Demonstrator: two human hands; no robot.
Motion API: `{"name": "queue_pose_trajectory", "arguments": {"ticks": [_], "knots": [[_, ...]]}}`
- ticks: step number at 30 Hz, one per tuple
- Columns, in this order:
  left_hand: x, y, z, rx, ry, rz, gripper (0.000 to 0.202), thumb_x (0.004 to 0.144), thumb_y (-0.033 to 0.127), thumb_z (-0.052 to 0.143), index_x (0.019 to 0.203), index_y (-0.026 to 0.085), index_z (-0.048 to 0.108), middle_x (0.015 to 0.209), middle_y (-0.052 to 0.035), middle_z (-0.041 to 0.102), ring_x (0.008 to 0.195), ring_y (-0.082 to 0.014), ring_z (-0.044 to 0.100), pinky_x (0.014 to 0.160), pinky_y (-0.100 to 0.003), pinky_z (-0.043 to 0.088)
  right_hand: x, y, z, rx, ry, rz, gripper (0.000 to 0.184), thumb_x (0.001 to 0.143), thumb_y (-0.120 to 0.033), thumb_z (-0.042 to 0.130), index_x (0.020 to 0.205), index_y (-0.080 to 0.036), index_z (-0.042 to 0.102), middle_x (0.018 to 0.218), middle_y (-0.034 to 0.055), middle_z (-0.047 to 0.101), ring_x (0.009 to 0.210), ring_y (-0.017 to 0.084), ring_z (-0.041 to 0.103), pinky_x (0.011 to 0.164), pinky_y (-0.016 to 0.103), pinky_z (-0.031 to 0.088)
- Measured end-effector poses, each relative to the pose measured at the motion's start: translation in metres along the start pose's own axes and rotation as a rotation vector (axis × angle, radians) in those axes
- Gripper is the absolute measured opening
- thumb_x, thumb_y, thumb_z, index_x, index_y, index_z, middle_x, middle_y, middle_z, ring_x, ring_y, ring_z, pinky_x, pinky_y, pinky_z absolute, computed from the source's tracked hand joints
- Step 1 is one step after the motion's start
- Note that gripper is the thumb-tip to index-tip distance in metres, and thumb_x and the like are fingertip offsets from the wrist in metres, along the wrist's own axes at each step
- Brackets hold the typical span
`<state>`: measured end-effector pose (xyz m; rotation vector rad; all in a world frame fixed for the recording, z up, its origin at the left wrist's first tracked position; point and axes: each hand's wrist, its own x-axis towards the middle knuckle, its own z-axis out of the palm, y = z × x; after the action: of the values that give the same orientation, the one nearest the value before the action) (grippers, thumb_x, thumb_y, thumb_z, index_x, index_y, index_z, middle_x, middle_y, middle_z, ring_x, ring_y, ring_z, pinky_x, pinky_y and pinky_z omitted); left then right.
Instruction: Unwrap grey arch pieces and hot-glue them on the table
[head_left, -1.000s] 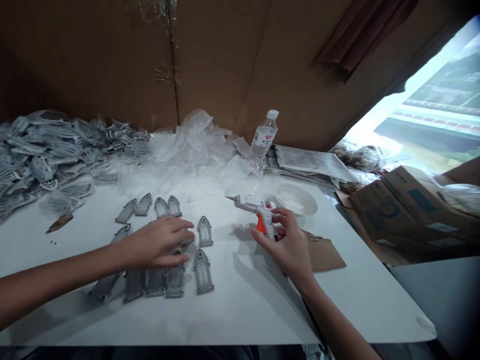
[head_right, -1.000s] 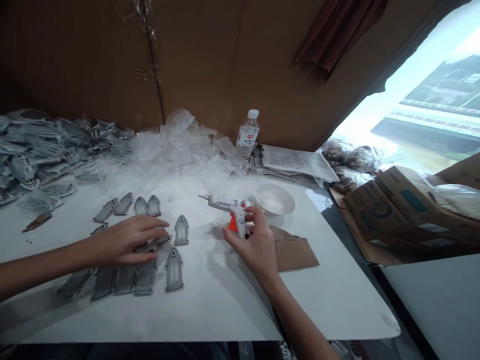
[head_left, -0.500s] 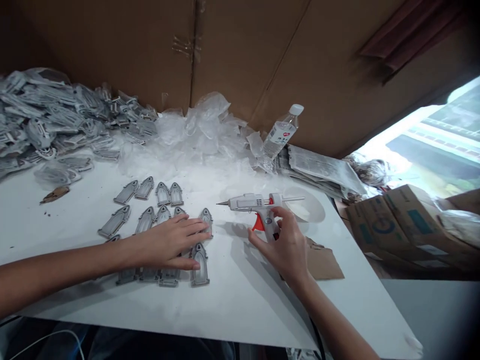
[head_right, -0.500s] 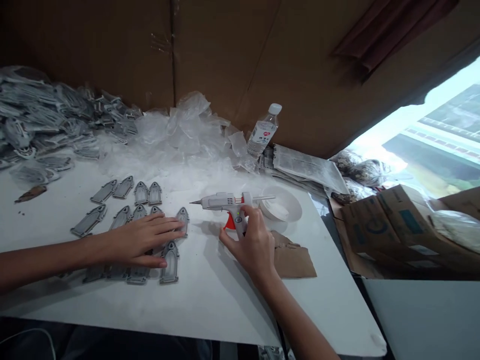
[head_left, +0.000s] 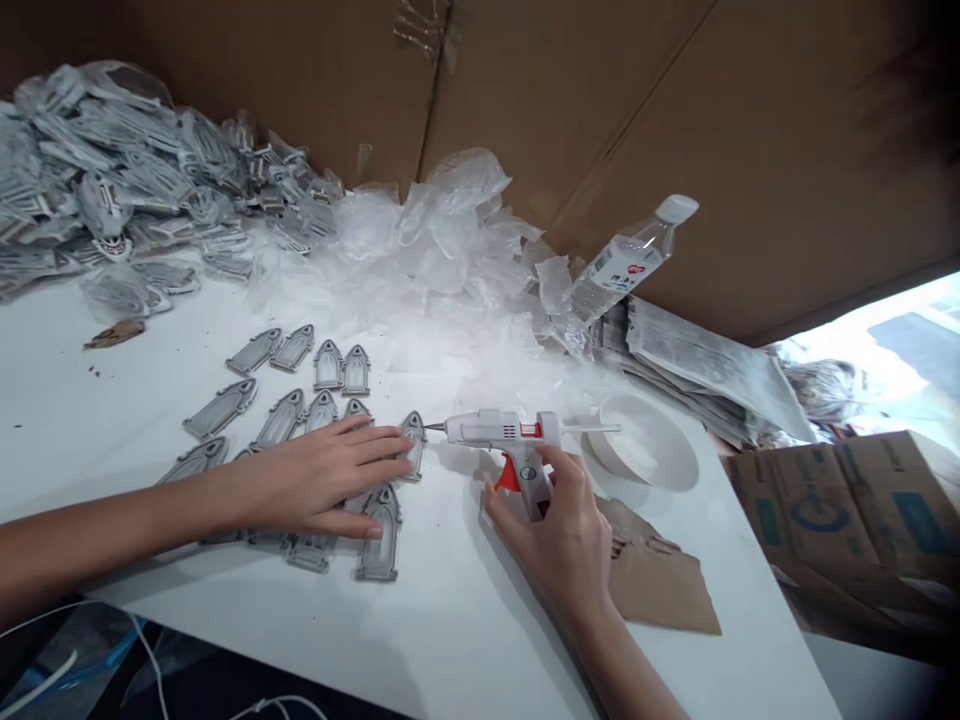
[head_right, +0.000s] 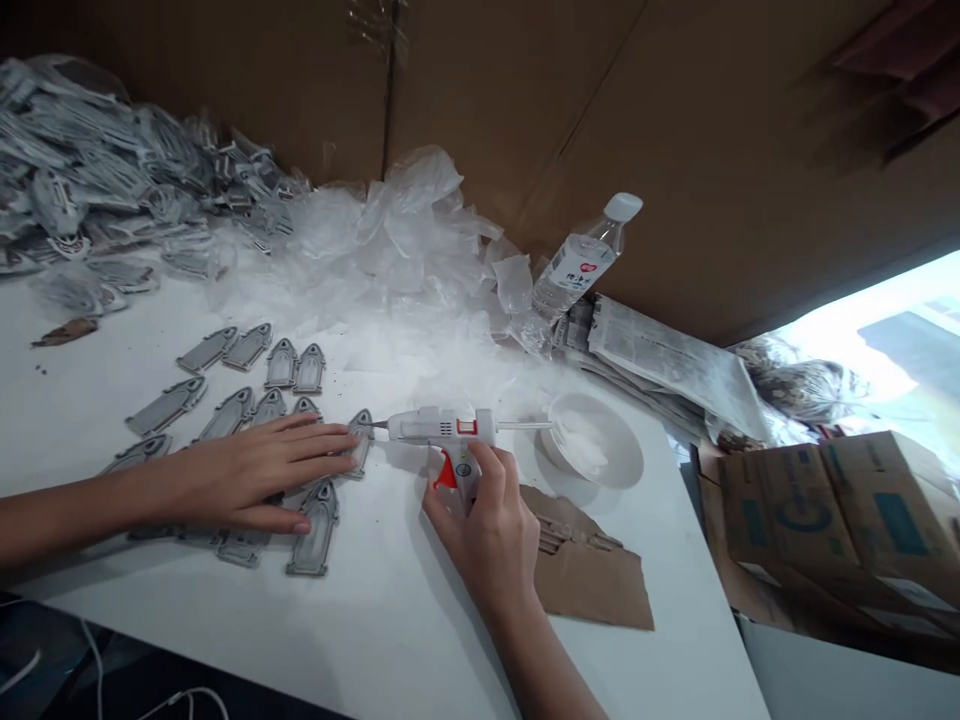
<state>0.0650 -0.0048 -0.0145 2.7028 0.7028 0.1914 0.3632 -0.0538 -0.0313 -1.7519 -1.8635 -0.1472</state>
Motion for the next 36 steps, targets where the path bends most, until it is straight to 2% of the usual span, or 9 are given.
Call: {"name": "queue_pose_trajectory", "arguments": {"ticks": [6,13,16,20,23,28,31,36], "knots": [[-0.003,-0.003,0.002,-0.039,0.026,-0.011,0.063,0.100,0.054,0.050,0.156,0.032,0.032,0.159,-0.0032,0.041,0.149,-0.0259,0.036,0.126,-0.043,0.021,-0.001,-0.006,-0.004,0.007,-0.026,0.064,0.049,0.083,-0.041,0.064,0.125,-0.028,0.042,0.116,0.0078,0.061,0.062,0.012,0.054,0.055,0.028,0.043],[-0.003,-0.004,0.003,-0.025,0.016,0.014,0.060,0.102,0.052,0.047,0.155,0.029,0.033,0.155,-0.0043,0.047,0.146,-0.0265,0.040,0.126,-0.046,0.017,-0.001,-0.004,0.001,0.017,0.012,0.019,0.046,0.083,-0.041,0.062,0.123,-0.028,0.042,0.112,0.0066,0.061,0.056,0.010,0.052,0.050,0.026,0.040],[-0.003,-0.004,0.004,-0.001,-0.009,0.014,0.059,0.103,0.053,0.043,0.155,0.028,0.033,0.158,-0.0048,0.043,0.148,-0.0259,0.037,0.126,-0.044,0.013,-0.001,-0.003,0.000,0.017,-0.032,0.043,0.049,0.083,-0.042,0.063,0.125,-0.029,0.041,0.114,0.0069,0.060,0.057,0.011,0.053,0.052,0.027,0.042],[-0.003,-0.003,0.004,-0.004,-0.061,0.005,0.059,0.104,0.053,0.041,0.158,0.034,0.027,0.164,-0.0004,0.031,0.153,-0.0248,0.028,0.127,-0.044,0.008,0.000,-0.003,-0.001,0.019,-0.047,0.060,0.053,0.082,-0.044,0.065,0.126,-0.029,0.039,0.114,0.0076,0.060,0.056,0.010,0.051,0.052,0.027,0.041],[-0.002,-0.002,0.004,-0.024,-0.062,0.000,0.059,0.103,0.052,0.043,0.158,0.035,0.027,0.163,0.0003,0.034,0.152,-0.0247,0.031,0.127,-0.045,0.009,0.000,-0.004,-0.001,0.015,-0.042,0.050,0.052,0.083,-0.043,0.065,0.126,-0.030,0.039,0.114,0.0077,0.060,0.057,0.011,0.052,0.052,0.027,0.041],[-0.002,-0.002,0.003,0.013,-0.017,0.036,0.057,0.103,0.052,0.044,0.155,0.030,0.033,0.161,-0.0019,0.039,0.148,-0.0253,0.038,0.126,-0.044,0.015,-0.001,-0.007,0.001,-0.004,-0.020,0.025,0.048,0.085,-0.038,0.063,0.127,-0.029,0.040,0.113,0.0074,0.060,0.060,0.010,0.054,0.051,0.025,0.042],[-0.001,-0.002,0.002,0.064,0.013,0.065,0.057,0.103,0.054,0.043,0.153,0.026,0.037,0.159,-0.0049,0.042,0.146,-0.0269,0.040,0.124,-0.043,0.019,-0.001,-0.006,0.005,0.006,0.027,-0.037,0.046,0.086,-0.038,0.062,0.126,-0.028,0.043,0.110,0.0062,0.060,0.058,0.010,0.054,0.046,0.023,0.041],[-0.001,-0.003,0.001,0.113,0.027,0.095,0.055,0.105,0.053,0.037,0.149,0.021,0.041,0.152,-0.0091,0.049,0.143,-0.0280,0.041,0.120,-0.042,0.019,-0.001,0.000,0.007,0.046,0.041,-0.085,0.048,0.086,-0.037,0.062,0.129,-0.028,0.042,0.105,0.0033,0.057,0.055,0.008,0.051,0.042,0.020,0.037]]}}
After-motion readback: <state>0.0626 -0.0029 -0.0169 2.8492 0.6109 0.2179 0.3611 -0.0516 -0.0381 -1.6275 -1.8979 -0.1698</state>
